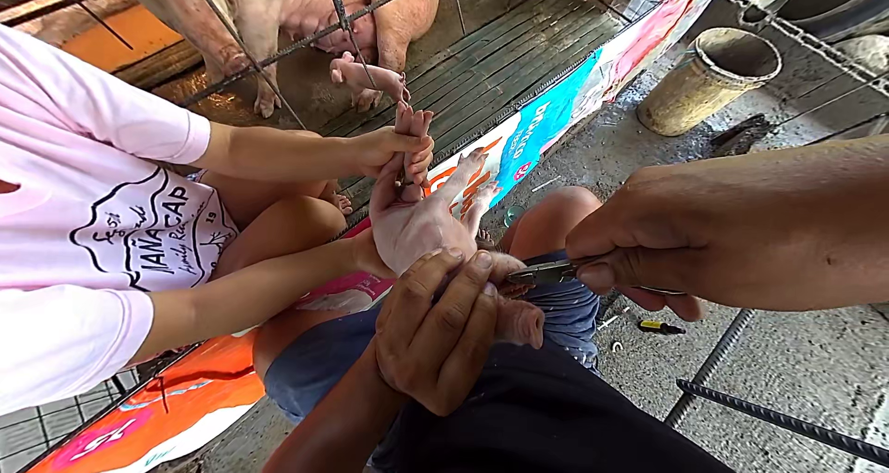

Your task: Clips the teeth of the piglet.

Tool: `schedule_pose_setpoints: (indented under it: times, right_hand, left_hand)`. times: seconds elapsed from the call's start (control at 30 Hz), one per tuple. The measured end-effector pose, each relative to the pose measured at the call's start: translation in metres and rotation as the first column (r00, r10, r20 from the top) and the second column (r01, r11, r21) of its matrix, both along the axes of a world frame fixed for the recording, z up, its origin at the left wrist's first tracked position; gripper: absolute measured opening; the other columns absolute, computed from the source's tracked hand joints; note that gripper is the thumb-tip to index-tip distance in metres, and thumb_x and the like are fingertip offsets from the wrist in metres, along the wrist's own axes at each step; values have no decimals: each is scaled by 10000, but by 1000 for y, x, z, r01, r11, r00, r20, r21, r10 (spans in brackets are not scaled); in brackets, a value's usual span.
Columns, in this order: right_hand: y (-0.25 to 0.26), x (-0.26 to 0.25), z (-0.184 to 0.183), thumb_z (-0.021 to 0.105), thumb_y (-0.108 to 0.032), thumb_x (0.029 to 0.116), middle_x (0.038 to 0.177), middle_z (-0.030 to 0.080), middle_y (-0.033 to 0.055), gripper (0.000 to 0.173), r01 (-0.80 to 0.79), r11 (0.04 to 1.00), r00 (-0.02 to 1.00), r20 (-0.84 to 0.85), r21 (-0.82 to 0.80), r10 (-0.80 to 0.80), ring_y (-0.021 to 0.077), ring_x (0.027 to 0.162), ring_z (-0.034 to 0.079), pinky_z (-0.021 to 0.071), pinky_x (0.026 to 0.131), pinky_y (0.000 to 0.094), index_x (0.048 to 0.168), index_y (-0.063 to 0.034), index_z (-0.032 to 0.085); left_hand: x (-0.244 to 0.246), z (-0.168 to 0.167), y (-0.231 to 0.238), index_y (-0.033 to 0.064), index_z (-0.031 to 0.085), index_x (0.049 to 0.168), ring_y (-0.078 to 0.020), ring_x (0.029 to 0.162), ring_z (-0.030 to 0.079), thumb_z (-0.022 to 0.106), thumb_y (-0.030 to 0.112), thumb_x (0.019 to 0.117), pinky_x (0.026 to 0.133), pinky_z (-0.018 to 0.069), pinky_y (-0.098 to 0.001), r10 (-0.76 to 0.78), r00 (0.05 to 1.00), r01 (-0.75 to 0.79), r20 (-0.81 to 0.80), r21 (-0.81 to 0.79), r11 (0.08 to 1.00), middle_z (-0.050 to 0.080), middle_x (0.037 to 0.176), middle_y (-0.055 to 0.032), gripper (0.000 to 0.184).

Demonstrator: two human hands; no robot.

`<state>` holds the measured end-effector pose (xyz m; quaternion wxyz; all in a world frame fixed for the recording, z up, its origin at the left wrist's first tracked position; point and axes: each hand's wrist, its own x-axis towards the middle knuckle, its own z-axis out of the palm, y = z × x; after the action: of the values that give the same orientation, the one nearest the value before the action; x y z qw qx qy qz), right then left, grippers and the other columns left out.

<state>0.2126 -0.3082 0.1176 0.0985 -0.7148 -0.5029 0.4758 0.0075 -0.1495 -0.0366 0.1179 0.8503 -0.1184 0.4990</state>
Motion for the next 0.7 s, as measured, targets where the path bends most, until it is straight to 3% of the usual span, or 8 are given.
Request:
schedule_pose_setpoints:
  times: [0.1, 0.27, 0.43, 0.6, 0.7]
  right_hand:
    - [-1, 1, -1, 507, -288, 1085, 639, 645, -66, 256, -6, 1000, 1000, -3, 4, 6, 16, 492, 604, 489, 405, 177, 925, -185, 679]
    - [1, 0, 0, 495, -265, 1090, 611, 624, -53, 299, 3, 1000, 999, -36, -6, -3, 20, 463, 573, 470, 406, 168, 863, -165, 662]
    - [3, -2, 0, 501, -277, 1087, 586, 597, -68, 300, -19, 1000, 998, 53, 22, 18, 10, 440, 538, 432, 386, 174, 848, -178, 653]
    - [-5, 3, -8, 537, -265, 1054, 562, 549, -99, 299, -114, 974, 988, 122, 195, 91, -21, 451, 481, 340, 385, 165, 784, -197, 646]
    - [-15, 12, -10, 497, -327, 1061, 561, 553, -124, 297, -149, 921, 988, 86, 360, 126, -41, 438, 508, 403, 356, 145, 824, -213, 635]
  left_hand:
    - [0, 0, 0, -25, 633, 1127, -325, 1082, 670, 730, 236, 936, 1019, 515, -440, 3, 1000, -3, 0, 11, 1000, 712, 1098, -181, 337]
    - [0, 1, 0, -27, 639, 1129, -321, 1078, 674, 723, 262, 947, 1015, 518, -438, 10, 1000, -10, 4, 12, 1000, 714, 1096, -182, 352]
    - [1, 0, 2, -30, 639, 1135, -325, 1076, 672, 748, 245, 926, 1007, 523, -445, 4, 1000, -4, 17, 2, 1000, 710, 1097, -178, 362]
    - [2, -2, 2, -25, 640, 1140, -329, 1087, 674, 743, 227, 926, 1016, 526, -451, -10, 1000, 10, 15, 1, 1000, 715, 1101, -181, 346]
    - [0, -3, 5, -30, 641, 1136, -333, 1090, 677, 744, 229, 925, 1018, 529, -455, -16, 1000, 15, 27, 7, 1000, 717, 1097, -183, 350]
